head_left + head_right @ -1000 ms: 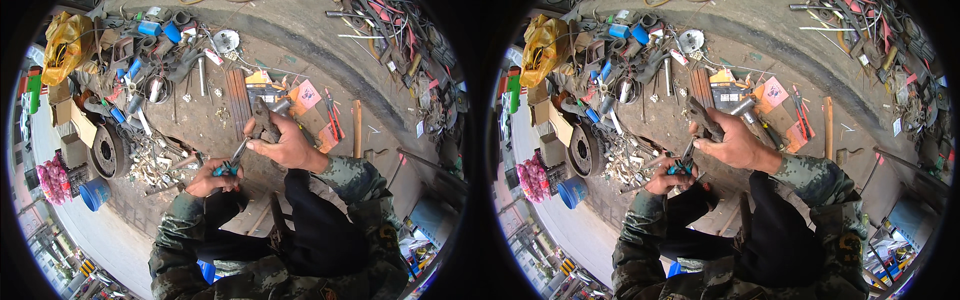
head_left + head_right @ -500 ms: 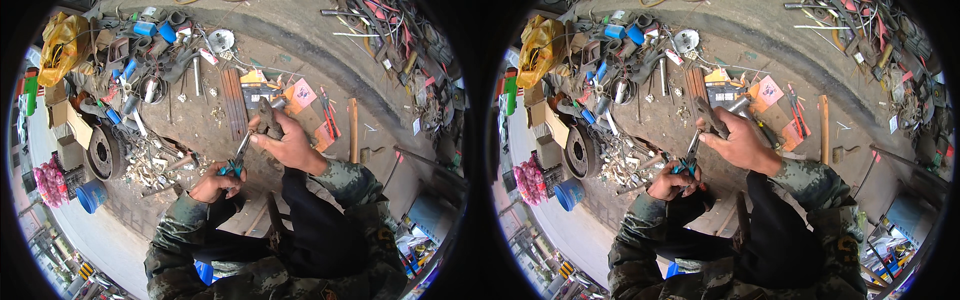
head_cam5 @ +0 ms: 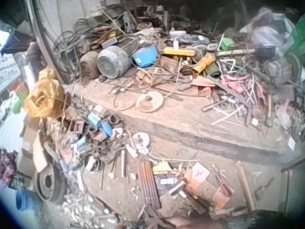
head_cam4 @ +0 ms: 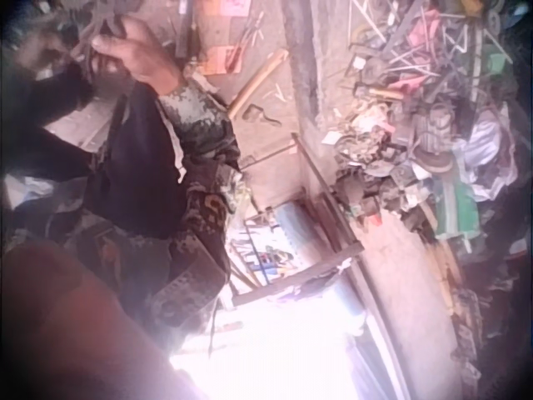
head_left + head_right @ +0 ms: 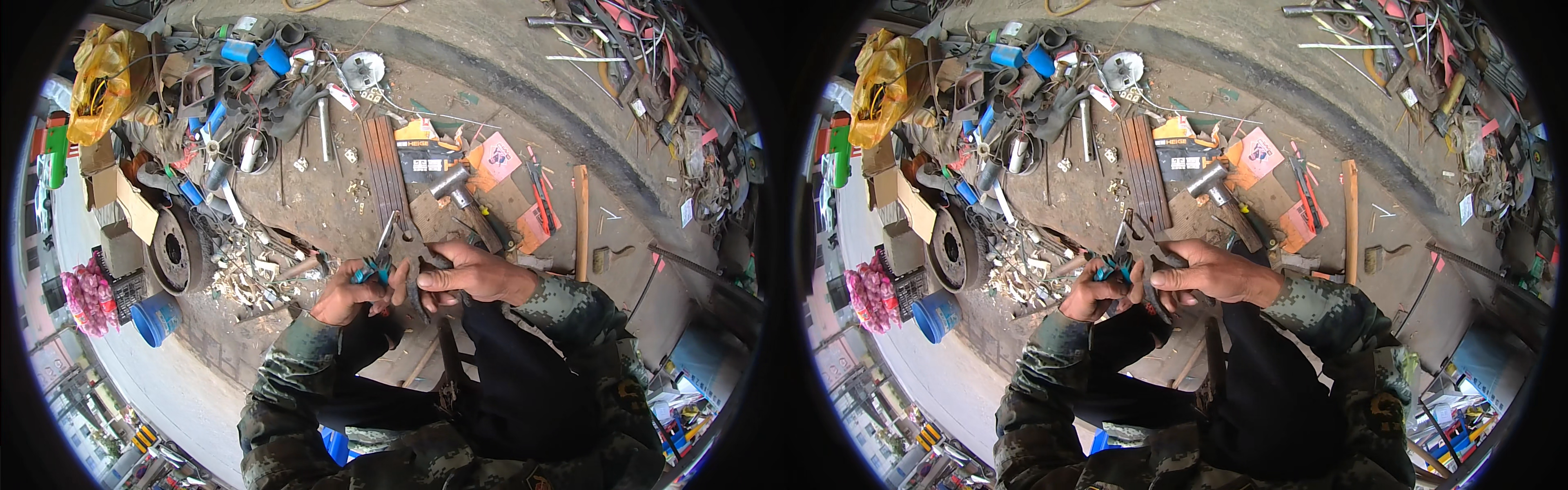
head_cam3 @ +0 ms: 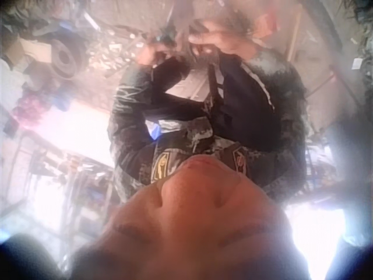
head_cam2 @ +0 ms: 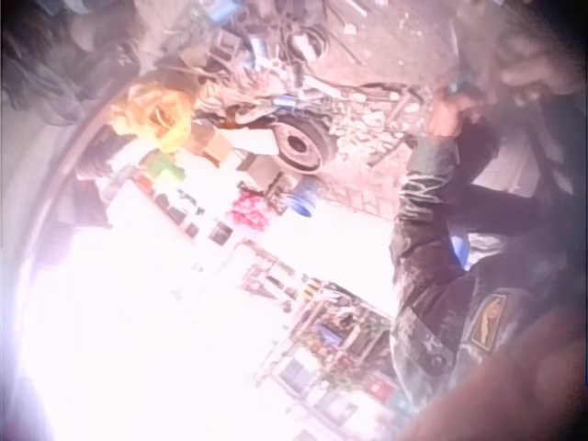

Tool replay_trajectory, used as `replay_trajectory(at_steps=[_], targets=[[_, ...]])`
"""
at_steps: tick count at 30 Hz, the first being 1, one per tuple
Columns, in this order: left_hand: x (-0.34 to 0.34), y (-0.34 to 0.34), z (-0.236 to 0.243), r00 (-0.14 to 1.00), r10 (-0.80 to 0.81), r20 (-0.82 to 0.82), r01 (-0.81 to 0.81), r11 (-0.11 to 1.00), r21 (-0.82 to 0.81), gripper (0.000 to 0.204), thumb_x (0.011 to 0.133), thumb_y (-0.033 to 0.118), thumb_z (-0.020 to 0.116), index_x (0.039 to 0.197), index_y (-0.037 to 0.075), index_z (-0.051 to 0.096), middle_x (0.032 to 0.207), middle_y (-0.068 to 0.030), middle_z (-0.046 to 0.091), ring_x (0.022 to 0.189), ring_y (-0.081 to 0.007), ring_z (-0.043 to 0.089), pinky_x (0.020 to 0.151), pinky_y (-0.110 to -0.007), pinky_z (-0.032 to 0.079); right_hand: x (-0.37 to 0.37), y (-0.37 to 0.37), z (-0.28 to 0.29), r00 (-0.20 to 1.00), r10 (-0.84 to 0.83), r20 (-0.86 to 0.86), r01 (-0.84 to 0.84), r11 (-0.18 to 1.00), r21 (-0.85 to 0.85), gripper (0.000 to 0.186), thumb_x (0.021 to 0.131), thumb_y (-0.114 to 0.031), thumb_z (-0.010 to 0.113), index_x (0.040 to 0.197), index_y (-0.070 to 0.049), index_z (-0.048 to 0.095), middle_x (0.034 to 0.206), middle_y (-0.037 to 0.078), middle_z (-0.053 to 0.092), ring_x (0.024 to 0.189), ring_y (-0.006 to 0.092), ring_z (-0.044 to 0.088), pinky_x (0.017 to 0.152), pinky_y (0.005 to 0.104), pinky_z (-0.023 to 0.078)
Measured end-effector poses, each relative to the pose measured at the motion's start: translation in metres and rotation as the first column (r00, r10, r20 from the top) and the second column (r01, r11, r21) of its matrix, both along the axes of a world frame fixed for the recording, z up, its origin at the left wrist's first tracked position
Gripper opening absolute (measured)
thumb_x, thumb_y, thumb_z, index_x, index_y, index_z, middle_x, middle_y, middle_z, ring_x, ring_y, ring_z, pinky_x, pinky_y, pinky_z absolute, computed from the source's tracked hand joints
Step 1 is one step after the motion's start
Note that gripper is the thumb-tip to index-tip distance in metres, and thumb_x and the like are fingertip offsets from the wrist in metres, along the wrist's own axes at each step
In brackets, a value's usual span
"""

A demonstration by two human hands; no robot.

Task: The person uses a screwdriver to pry apart a small red plastic electrical component, then uses pliers to strip and bend a short metal wire. The person repeatedly manipulates the wire with two pairs of pliers, bending and adjusting it while seated in a cluttered workshop.

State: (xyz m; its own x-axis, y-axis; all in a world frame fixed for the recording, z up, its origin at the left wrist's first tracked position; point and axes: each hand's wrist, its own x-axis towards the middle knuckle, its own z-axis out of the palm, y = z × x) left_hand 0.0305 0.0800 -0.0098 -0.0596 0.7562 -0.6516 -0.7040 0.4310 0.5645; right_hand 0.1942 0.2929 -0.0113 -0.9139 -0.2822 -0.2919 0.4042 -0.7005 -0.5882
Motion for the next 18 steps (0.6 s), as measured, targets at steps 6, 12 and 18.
replay_trajectory(at_steps=[6, 12, 18], targets=[[0.002, 0.002, 0.002, 1.000, -0.005, -0.018, 0.005, 1.000, 0.026, 0.028, 0.076, 0.004, 0.064, 0.101, -0.008, 0.068, 0.077, -0.0129, 0.066, 0.062, -0.0173, 0.057, 0.059, -0.030, 0.044, -0.005, 0.005, 0.001, 0.999, 0.033, 0.012, -0.032, 0.999, -0.036, 0.035, 0.107, -0.027, 0.061, 0.131, -0.002, 0.059, 0.107, 0.009, 0.070, 0.083, 0.0119, 0.067, 0.061, 0.0244, 0.049], [-0.009, -0.006, -0.004, 0.988, -0.136, -0.072, 0.144, 0.981, 0.131, 0.034, 0.076, 0.002, 0.061, 0.108, -0.008, 0.065, 0.081, -0.0166, 0.067, 0.062, -0.0185, 0.055, 0.059, -0.032, 0.043, -0.007, 0.010, 0.001, 0.993, 0.115, -0.031, -0.118, 0.987, -0.105, 0.034, 0.107, -0.027, 0.060, 0.130, -0.002, 0.059, 0.107, 0.011, 0.071, 0.075, 0.0102, 0.064, 0.061, 0.0243, 0.050], [-0.018, -0.012, -0.001, 0.987, -0.157, -0.029, 0.159, 0.980, 0.123, 0.029, 0.075, 0.006, 0.066, 0.101, -0.006, 0.067, 0.074, -0.0083, 0.062, 0.062, -0.0140, 0.055, 0.059, -0.029, 0.042, -0.007, 0.018, 0.009, 0.979, 0.202, -0.008, -0.202, 0.978, 0.046, 0.036, 0.107, -0.027, 0.061, 0.129, 0.001, 0.058, 0.110, 0.011, 0.072, 0.075, 0.0088, 0.061, 0.062, 0.0244, 0.050]])
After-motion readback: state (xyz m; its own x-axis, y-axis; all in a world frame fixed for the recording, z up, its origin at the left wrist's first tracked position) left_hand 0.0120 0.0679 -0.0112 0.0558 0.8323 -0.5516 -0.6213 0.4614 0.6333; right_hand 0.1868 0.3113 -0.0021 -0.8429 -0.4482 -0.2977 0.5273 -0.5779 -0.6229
